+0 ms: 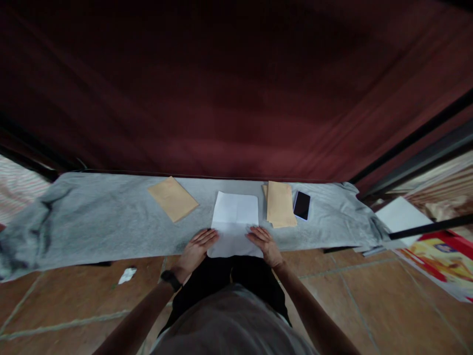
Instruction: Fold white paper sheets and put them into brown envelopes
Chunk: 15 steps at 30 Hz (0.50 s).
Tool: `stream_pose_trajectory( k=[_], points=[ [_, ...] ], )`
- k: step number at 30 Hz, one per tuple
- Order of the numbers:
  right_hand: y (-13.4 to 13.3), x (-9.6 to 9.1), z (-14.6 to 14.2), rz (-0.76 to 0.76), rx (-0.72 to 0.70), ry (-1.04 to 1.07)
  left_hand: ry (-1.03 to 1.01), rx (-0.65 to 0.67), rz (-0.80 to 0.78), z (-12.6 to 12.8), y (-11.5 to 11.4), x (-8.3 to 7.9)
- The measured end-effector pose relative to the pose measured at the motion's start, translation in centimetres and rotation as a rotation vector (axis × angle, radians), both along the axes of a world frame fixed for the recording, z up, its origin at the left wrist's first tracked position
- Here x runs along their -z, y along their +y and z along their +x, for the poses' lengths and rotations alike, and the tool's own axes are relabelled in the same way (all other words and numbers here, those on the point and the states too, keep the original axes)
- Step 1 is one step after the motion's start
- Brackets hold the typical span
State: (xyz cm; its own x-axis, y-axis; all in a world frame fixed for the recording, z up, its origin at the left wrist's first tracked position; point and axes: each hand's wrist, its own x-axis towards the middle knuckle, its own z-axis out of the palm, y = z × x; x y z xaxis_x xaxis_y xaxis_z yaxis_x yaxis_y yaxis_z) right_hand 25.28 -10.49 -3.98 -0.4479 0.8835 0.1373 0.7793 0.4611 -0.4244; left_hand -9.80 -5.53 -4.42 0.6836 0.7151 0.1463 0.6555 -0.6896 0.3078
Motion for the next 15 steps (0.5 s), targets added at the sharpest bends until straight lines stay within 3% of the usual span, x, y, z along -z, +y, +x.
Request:
stream_pose_trajectory(
  k=[4,8,11,15],
  points=[
    [0.4,-0.6,-0.7,-0.071,-0.02,-0.066,0.002,-0.065,-0.02,-0.3,-0.3,-0.6],
    [-0.2,-0.8,-1.0,-0.094,-0.075,-0.095,0.057,0.0,-0.047,0.1,-1.1,-2.8],
    [-0.7,-0.5,-1.6,-0.087,-0.083,-0.089,0.081,0.092,-0.041,2.2,-2.4,-4.1],
    [-0.6,-0.4,-2.6,-0.067,-0.097,-0.098,0.111,0.1,-0.032,6.5,-3.8,-3.3]
  ],
)
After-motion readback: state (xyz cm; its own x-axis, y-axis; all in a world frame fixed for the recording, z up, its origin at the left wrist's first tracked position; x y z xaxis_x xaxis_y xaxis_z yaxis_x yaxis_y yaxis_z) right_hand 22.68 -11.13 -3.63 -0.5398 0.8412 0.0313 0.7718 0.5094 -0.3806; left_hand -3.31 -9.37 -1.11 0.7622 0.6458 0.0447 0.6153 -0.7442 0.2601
